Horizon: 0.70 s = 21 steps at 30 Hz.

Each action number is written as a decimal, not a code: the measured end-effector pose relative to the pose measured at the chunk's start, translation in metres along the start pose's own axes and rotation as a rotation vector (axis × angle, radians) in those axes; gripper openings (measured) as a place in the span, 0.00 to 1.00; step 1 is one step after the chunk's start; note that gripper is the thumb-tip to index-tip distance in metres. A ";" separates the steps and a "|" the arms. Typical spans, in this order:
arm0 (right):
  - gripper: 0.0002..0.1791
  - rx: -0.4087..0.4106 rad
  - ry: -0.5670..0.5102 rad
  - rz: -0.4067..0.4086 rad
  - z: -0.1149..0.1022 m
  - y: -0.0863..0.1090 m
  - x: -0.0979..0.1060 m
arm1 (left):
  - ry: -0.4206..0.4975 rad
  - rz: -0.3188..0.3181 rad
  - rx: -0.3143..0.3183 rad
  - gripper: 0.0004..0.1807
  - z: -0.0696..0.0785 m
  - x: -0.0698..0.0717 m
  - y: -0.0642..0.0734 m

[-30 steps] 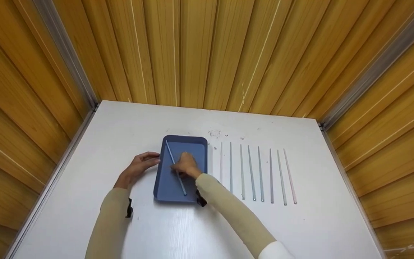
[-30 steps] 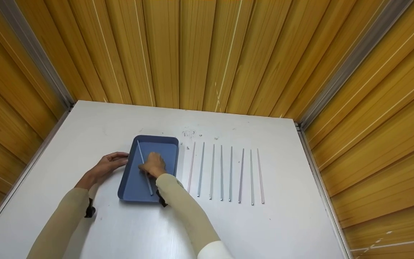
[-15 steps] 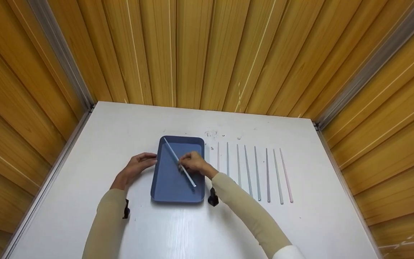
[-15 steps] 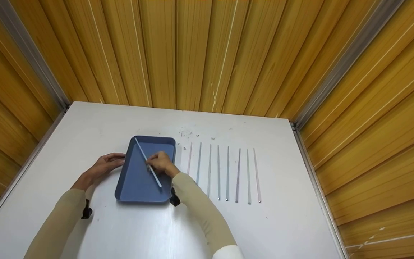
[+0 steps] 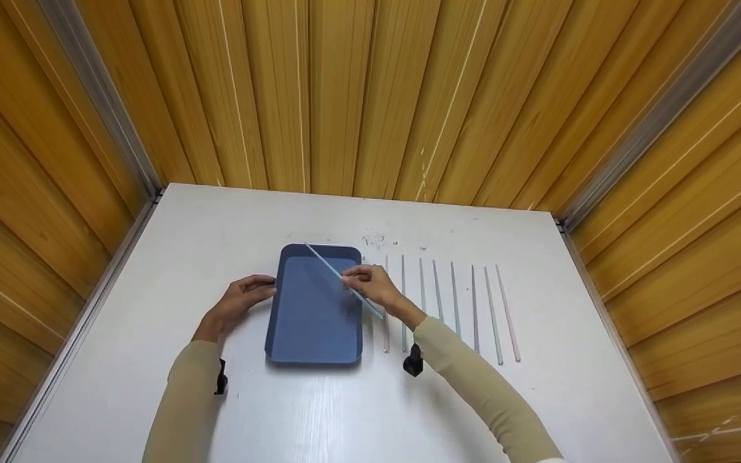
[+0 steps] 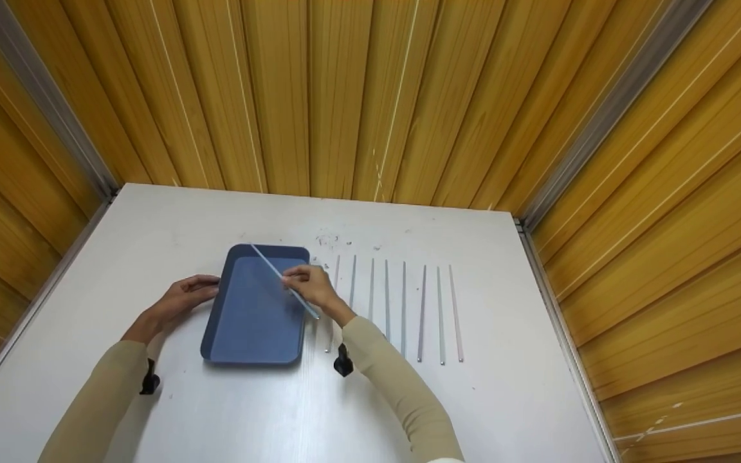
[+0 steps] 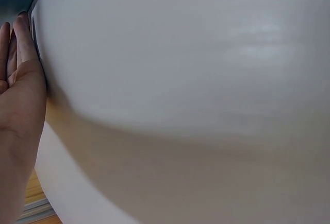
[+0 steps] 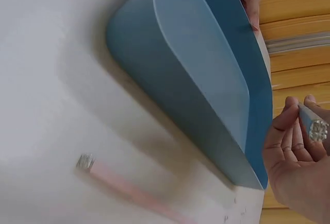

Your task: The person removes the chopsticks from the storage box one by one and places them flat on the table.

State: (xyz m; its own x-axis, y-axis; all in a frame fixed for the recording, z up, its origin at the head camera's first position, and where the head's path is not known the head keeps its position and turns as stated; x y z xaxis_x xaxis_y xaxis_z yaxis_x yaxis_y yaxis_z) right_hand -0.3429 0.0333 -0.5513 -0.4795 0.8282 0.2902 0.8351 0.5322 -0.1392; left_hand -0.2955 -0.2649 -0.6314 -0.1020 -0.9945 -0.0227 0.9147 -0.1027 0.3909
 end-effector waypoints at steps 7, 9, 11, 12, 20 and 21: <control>0.17 -0.026 -0.054 0.051 0.003 0.018 0.039 | -0.014 -0.006 0.012 0.28 -0.003 0.003 0.003; 0.18 -0.071 -0.066 0.066 0.006 0.023 0.048 | -0.008 -0.004 0.018 0.28 -0.003 0.003 0.004; 0.19 -0.107 -0.087 0.080 0.009 0.027 0.057 | -0.006 -0.009 0.014 0.28 -0.002 0.003 0.005; 0.19 -0.120 -0.098 0.082 0.010 0.029 0.061 | -0.011 -0.014 0.008 0.28 -0.002 0.003 0.005; 0.24 -0.206 -0.308 0.067 0.017 0.045 0.084 | -0.015 -0.009 0.016 0.29 0.001 0.000 0.003; 0.25 -0.205 -0.332 0.061 0.017 0.047 0.087 | -0.013 -0.007 0.023 0.29 0.001 0.000 0.002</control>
State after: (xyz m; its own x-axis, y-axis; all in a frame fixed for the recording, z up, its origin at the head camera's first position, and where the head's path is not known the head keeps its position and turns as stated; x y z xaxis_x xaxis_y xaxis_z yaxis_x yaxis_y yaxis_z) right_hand -0.3498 0.1334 -0.5488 -0.4605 0.8868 -0.0393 0.8851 0.4621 0.0548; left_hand -0.2934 -0.2647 -0.6298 -0.1133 -0.9935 -0.0131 0.9046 -0.1087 0.4121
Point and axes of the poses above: each hand's wrist, its own y-axis away from the middle knuckle, its own x-axis out of the back of the hand, z = x × y, the point moved 6 cm from there along -y, towards the middle knuckle, and after that the axes turned 12 degrees about x, right-handed, at the moved point
